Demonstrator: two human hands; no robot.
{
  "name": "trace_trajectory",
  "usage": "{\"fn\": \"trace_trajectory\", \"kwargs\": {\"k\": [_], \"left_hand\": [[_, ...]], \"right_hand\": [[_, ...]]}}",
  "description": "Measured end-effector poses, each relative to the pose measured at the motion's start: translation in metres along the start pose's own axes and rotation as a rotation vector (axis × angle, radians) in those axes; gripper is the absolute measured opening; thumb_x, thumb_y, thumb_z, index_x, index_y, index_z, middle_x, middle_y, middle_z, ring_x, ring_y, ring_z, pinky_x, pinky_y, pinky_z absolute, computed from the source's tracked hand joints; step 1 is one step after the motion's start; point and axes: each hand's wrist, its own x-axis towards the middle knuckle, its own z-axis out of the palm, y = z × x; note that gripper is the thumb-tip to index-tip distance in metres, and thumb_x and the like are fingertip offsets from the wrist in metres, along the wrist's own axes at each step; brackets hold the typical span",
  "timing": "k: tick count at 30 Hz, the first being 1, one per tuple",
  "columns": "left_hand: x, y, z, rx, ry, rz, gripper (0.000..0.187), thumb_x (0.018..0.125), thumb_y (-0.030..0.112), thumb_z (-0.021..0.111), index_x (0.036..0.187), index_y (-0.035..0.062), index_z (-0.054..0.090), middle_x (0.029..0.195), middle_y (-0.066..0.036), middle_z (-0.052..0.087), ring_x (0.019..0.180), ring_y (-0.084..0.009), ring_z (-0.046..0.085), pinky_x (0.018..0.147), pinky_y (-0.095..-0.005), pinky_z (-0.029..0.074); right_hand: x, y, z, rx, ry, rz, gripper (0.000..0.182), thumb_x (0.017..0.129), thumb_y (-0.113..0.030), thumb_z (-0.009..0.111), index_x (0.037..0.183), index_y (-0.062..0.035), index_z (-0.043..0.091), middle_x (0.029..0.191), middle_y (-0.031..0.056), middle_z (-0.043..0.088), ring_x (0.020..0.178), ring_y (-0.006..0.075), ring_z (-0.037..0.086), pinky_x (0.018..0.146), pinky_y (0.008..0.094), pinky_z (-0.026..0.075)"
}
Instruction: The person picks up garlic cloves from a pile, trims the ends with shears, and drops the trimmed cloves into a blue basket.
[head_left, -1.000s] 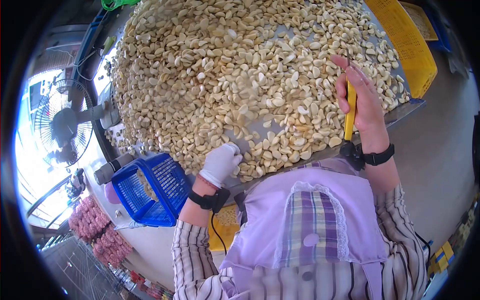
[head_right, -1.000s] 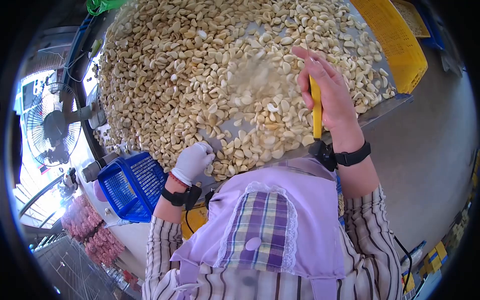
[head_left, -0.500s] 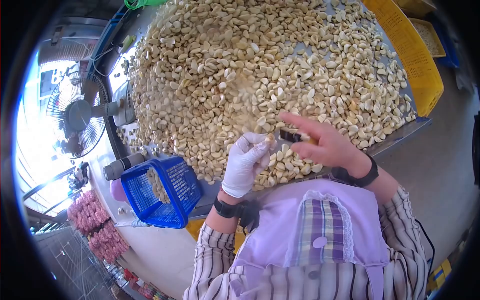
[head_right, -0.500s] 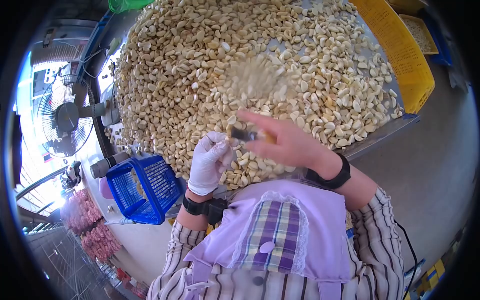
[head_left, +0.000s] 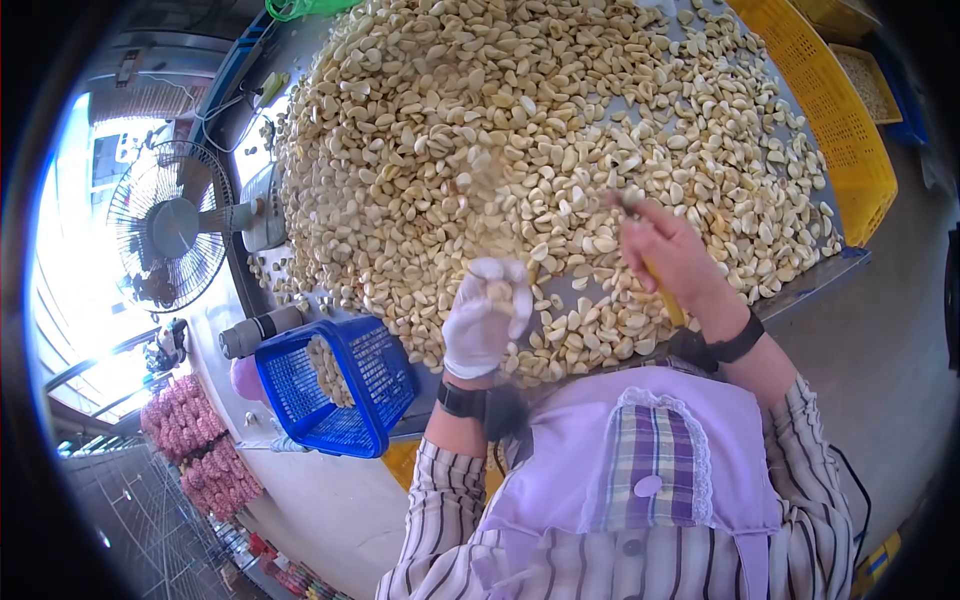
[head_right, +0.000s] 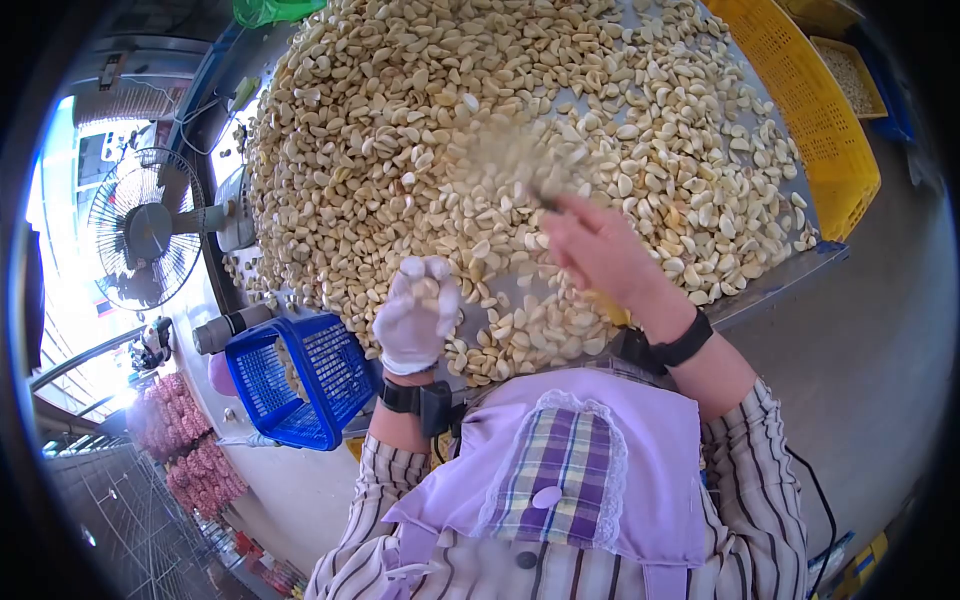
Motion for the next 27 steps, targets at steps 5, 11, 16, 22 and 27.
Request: {"fn": "trace_trajectory", "kwargs": {"k": [5, 11, 16, 22, 27], "left_hand": [[0.029, -0.019, -0.045, 2.015, 0.055, 0.138, 0.024, 0.082, 0.022, 0.064, 0.095, 0.0018, 0.065, 0.081, -0.011, 0.063, 0.066, -0.0205, 0.060, 0.064, -0.0290, 0.048], [0.012, 0.010, -0.045, 0.550, 0.034, -0.249, 0.023, 0.083, 0.016, 0.061, 0.103, 0.0031, 0.060, 0.072, -0.005, 0.058, 0.061, -0.0110, 0.054, 0.048, -0.0200, 0.038], [0.010, 0.023, -0.032, 0.432, 0.023, 0.060, 0.021, 0.084, 0.012, 0.058, 0.103, 0.0024, 0.060, 0.076, -0.004, 0.058, 0.065, -0.0092, 0.054, 0.050, -0.0190, 0.040], [0.024, -0.015, -0.028, 2.014, -0.130, -0.139, 0.028, 0.083, 0.026, 0.062, 0.103, 0.0064, 0.062, 0.087, -0.010, 0.064, 0.077, -0.0233, 0.062, 0.065, -0.0308, 0.049], [0.025, -0.030, -0.056, 2.207, -0.222, 0.087, 0.023, 0.084, 0.024, 0.062, 0.102, 0.0089, 0.064, 0.082, -0.008, 0.064, 0.057, -0.0188, 0.056, 0.052, -0.0289, 0.044]], "right_hand": [[0.003, -0.002, -0.007, 0.165, 0.110, -0.131, 0.039, 0.094, -0.022, 0.047, 0.131, -0.0090, 0.046, 0.062, -0.0028, 0.047, 0.044, 0.0029, 0.039, 0.041, 0.0151, 0.034], [-0.002, 0.006, -0.020, 0.180, 0.120, -0.209, 0.041, 0.094, -0.021, 0.048, 0.133, -0.0086, 0.044, 0.063, -0.0018, 0.046, 0.044, 0.0030, 0.040, 0.040, 0.0145, 0.035], [-0.001, 0.004, -0.030, 0.329, 0.123, -0.205, 0.043, 0.094, -0.019, 0.047, 0.134, -0.0068, 0.041, 0.066, -0.0009, 0.046, 0.043, 0.0041, 0.041, 0.039, 0.0143, 0.039], [0.001, 0.004, -0.025, 0.252, 0.112, -0.217, 0.041, 0.094, -0.021, 0.049, 0.132, -0.0071, 0.044, 0.065, -0.0003, 0.047, 0.044, 0.0034, 0.041, 0.039, 0.0145, 0.035], [-0.002, 0.005, -0.023, 0.233, 0.134, -0.184, 0.041, 0.094, -0.021, 0.050, 0.131, -0.0074, 0.044, 0.063, -0.0010, 0.047, 0.044, 0.0034, 0.040, 0.040, 0.0155, 0.035]]}}
